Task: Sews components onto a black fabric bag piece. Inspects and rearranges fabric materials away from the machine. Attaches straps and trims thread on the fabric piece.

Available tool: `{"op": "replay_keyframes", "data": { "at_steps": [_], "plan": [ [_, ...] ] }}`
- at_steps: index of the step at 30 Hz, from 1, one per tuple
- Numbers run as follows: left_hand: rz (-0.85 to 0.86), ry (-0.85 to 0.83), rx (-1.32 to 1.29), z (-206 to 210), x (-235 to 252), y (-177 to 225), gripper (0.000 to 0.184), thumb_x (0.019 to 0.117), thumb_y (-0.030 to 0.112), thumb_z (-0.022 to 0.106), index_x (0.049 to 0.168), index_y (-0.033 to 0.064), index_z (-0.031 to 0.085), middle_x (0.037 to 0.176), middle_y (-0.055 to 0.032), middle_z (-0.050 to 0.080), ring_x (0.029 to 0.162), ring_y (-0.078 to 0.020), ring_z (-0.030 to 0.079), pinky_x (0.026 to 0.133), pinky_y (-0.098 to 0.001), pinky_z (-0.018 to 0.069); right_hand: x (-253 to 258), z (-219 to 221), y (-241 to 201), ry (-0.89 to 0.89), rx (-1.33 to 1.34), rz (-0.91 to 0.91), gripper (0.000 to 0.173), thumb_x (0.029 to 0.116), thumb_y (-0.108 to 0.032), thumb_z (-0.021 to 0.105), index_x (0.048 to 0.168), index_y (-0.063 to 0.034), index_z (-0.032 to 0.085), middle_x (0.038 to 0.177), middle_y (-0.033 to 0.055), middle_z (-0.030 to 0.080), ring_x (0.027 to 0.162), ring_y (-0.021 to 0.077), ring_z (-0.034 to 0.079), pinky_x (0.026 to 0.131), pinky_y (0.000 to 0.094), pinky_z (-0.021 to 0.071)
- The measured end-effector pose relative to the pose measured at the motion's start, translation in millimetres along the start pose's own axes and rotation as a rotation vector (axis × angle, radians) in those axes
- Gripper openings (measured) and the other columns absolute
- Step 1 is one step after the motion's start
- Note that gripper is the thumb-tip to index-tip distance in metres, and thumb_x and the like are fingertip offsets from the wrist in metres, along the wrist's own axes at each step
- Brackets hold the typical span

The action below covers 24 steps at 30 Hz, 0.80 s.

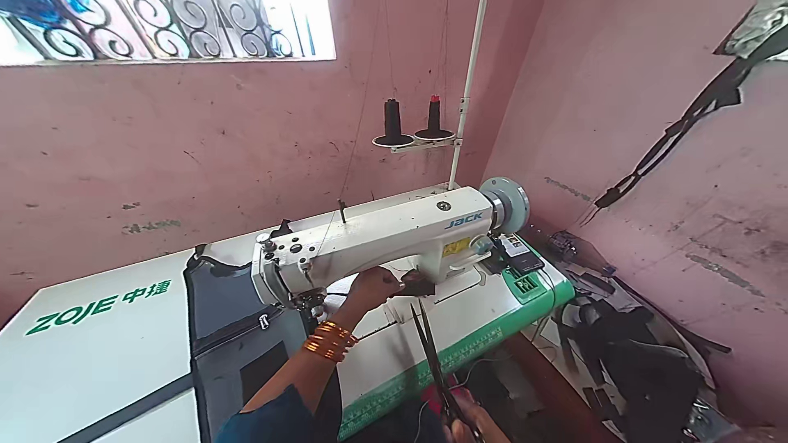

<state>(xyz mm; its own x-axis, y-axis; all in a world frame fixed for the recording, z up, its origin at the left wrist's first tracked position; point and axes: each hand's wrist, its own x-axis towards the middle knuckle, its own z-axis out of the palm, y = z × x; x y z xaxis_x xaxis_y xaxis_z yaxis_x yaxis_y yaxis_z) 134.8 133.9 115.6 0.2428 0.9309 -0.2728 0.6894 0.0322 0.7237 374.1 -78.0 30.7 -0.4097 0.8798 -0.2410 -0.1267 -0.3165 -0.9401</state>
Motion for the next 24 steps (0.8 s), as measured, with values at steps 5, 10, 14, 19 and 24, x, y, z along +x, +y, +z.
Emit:
{"op": "replay_keyframes", "data": {
  "at_steps": [5, 10, 14, 19, 24],
  "plan": [
    [-0.037, -0.035, -0.080, -1.5, -18.5, 6.0, 0.028, 0.1036, 0.026, 0.063, 0.106, -0.0008, 0.070, 0.085, -0.0047, 0.072, 0.067, -0.0087, 0.065, 0.070, -0.0291, 0.0560, 32.3, 4.2, -21.1, 0.022, -0.061, 0.028, 0.077, 0.0831, -0.060, 0.074, 0.128, -0.0013, 0.053, 0.074, -0.0067, 0.057, 0.058, 0.0062, 0.057, 0.057, 0.0252, 0.0535],
    [-0.014, -0.018, -0.104, -1.7, -22.0, 1.1, 0.027, 0.1031, 0.026, 0.063, 0.105, -0.0002, 0.070, 0.083, -0.0030, 0.072, 0.064, -0.0073, 0.064, 0.067, -0.0275, 0.0554, 48.5, 10.2, -22.3, 0.021, -0.088, -0.022, 0.062, 0.0911, -0.045, 0.071, 0.131, -0.0010, 0.052, 0.074, -0.0063, 0.058, 0.058, 0.0061, 0.058, 0.056, 0.0253, 0.0537],
    [-0.030, -0.033, -0.112, -1.6, -20.0, -1.2, 0.028, 0.1031, 0.026, 0.064, 0.105, -0.0009, 0.070, 0.081, -0.0032, 0.072, 0.063, -0.0072, 0.064, 0.067, -0.0272, 0.0547, 47.4, 11.2, -22.4, 0.058, -0.116, -0.049, 0.049, 0.0938, -0.039, 0.070, 0.122, -0.0002, 0.059, 0.066, -0.0064, 0.057, 0.050, 0.0058, 0.055, 0.049, 0.0250, 0.0516],
    [0.050, 0.174, 0.158, 0.8, -14.7, 4.5, 0.032, 0.1046, 0.030, 0.058, 0.113, 0.0027, 0.072, 0.110, -0.0147, 0.073, 0.108, -0.0267, 0.068, 0.102, -0.0487, 0.0487, 42.7, 6.4, -27.8, 0.115, -0.302, -0.083, 0.053, 0.0922, -0.033, 0.074, 0.128, 0.0017, 0.058, 0.070, -0.0021, 0.061, 0.053, 0.0070, 0.055, 0.052, 0.0273, 0.0522],
    [0.155, 0.752, 0.401, 32.9, 25.8, -15.9, 0.039, 0.1055, 0.028, 0.051, 0.122, -0.0002, 0.072, 0.126, -0.0264, 0.069, 0.126, -0.0450, 0.061, 0.108, -0.0638, 0.0431, 33.1, -12.1, -37.3, 0.330, -0.524, -0.131, 0.082, 0.0806, -0.036, 0.085, 0.142, 0.0060, 0.052, 0.069, -0.0026, 0.063, 0.055, 0.0042, 0.054, 0.054, 0.0243, 0.0491]
  ]
}}
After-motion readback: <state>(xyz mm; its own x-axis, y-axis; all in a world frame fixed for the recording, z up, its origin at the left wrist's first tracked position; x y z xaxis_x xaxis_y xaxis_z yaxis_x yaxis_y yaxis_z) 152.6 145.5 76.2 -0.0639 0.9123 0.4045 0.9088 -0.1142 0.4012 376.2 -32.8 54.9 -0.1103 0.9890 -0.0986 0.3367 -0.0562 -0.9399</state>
